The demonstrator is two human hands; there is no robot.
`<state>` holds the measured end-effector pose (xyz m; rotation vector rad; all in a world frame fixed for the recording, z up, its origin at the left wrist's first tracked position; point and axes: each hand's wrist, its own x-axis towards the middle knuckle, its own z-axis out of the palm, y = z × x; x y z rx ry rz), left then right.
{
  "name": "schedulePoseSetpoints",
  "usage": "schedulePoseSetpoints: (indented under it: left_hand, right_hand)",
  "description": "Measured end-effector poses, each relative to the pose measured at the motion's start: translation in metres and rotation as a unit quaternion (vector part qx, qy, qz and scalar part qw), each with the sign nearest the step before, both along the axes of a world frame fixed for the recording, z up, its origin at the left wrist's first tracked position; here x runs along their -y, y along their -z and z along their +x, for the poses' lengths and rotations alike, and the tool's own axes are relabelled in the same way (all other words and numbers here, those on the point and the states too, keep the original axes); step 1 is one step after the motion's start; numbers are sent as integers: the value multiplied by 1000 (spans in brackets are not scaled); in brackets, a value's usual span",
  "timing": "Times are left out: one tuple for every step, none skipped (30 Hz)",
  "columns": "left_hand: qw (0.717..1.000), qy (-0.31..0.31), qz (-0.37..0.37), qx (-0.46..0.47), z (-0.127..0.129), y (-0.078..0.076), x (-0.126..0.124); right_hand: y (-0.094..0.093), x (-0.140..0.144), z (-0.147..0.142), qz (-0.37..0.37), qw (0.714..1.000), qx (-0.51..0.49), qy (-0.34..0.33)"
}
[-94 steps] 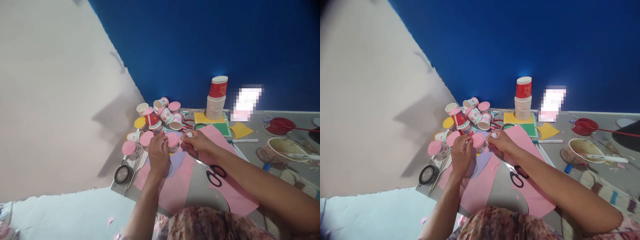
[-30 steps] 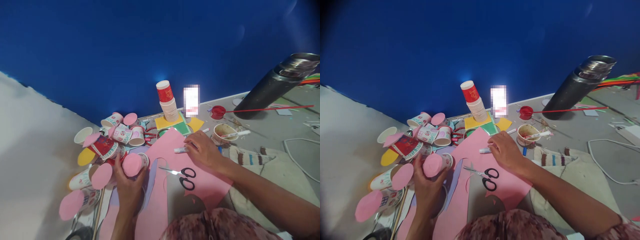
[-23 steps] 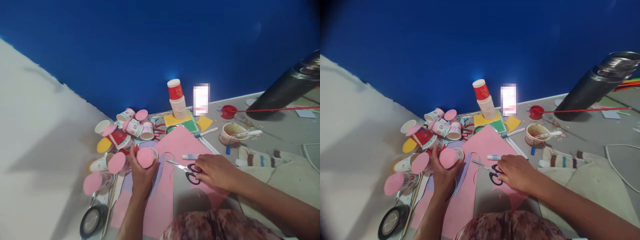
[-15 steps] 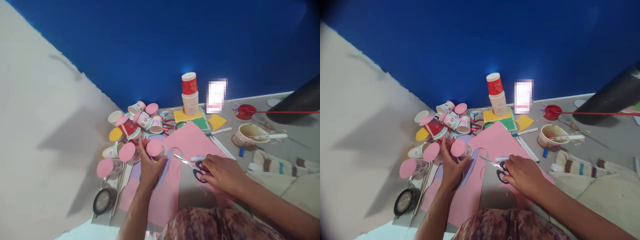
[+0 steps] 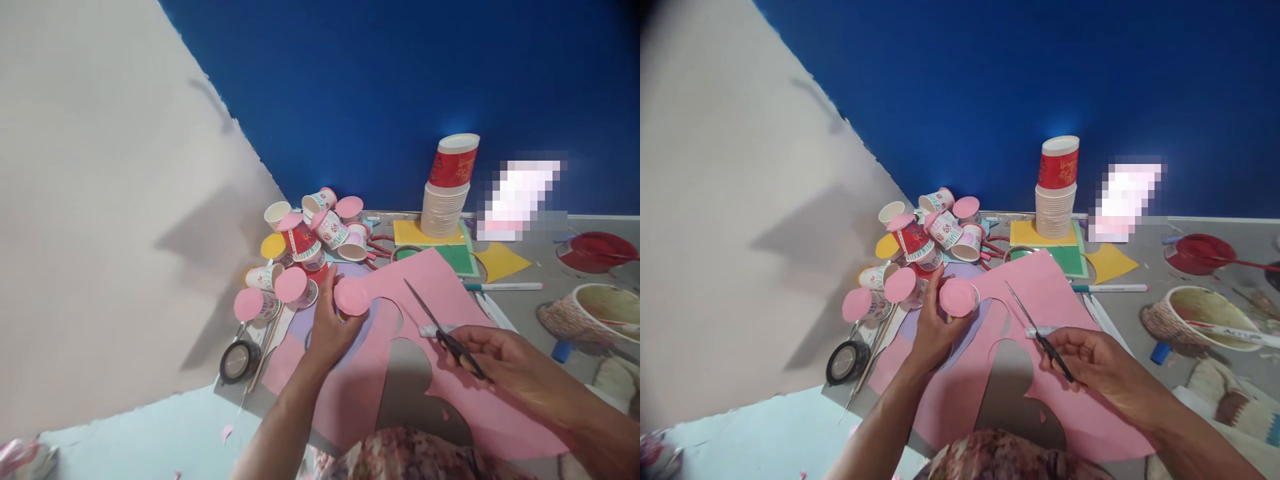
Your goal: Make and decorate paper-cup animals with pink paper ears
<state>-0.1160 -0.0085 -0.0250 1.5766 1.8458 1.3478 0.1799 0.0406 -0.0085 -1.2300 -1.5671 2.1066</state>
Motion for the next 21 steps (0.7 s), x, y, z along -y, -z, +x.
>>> schedulePoseSetpoints:
  left_hand:
    - [1000, 8, 12, -23, 1, 2, 0]
    - [999, 16, 25, -45, 1, 4, 0]
    - [997, 25, 39, -64, 1, 7, -1]
    - [995, 32, 54, -81, 1, 9, -1]
    - [992, 42, 69, -98, 1, 11, -1]
    - [988, 54, 85, -116, 1, 12, -1]
    - [984, 66, 100, -132, 0, 13, -2]
    - [979, 77, 115, -149, 0, 13, -2]
    - [974, 86, 128, -163, 0, 13, -2]
    - [970, 92, 139, -177, 0, 13, -2]
    - [966, 96, 147, -191, 1, 12, -2]
    - [962, 96, 153, -203, 2, 12, -2]
    - [959, 95, 157, -215, 2, 11, -2]
    - [956, 92, 161, -226, 3, 10, -2]
    - [954, 89, 164, -235, 4, 10, -2]
    - [952, 86, 167, -241, 5, 9, -3]
    - [951, 84, 170, -245, 5, 8, -3]
    - [950, 82, 172, -249, 6, 7, -3]
    - [949, 81, 173, -251, 6, 7, -3]
    - [948, 79, 175, -253, 7, 6, -3]
    - [948, 77, 177, -254, 7, 6, -3]
  right_hand:
    - [1, 1, -1, -16, 1000, -21, 5]
    - [1, 4, -3, -30, 999, -42, 2]
    - [3, 7, -6, -45, 997, -61, -6]
    - [4, 11, -9, -64, 995, -76, -17]
    - [5, 15, -13, -89, 992, -85, -27]
    - [5, 20, -16, -116, 988, -91, -33]
    - [4, 24, -20, -142, 985, -94, -37]
    - [3, 28, -23, -164, 981, -98, -42]
    - [2, 31, -26, -181, 977, -100, -49]
    - [0, 34, -28, -194, 974, -99, -54]
    - [-2, 36, -30, -204, 973, -96, -53]
    - [-4, 37, -31, -212, 972, -90, -47]
    - [-5, 39, -31, -215, 972, -86, -38]
    - [-6, 39, -31, -215, 972, -86, -28]
    - [-6, 40, -30, -211, 973, -88, -22]
    - [-6, 40, -30, -207, 974, -91, -22]
    - [-6, 41, -29, -204, 974, -93, -26]
    - [-5, 41, -29, -202, 974, -95, -34]
    - [-5, 41, -30, -199, 974, -96, -39]
    - [-5, 42, -30, -197, 975, -97, -44]
    - [-5, 43, -31, -195, 975, -100, -47]
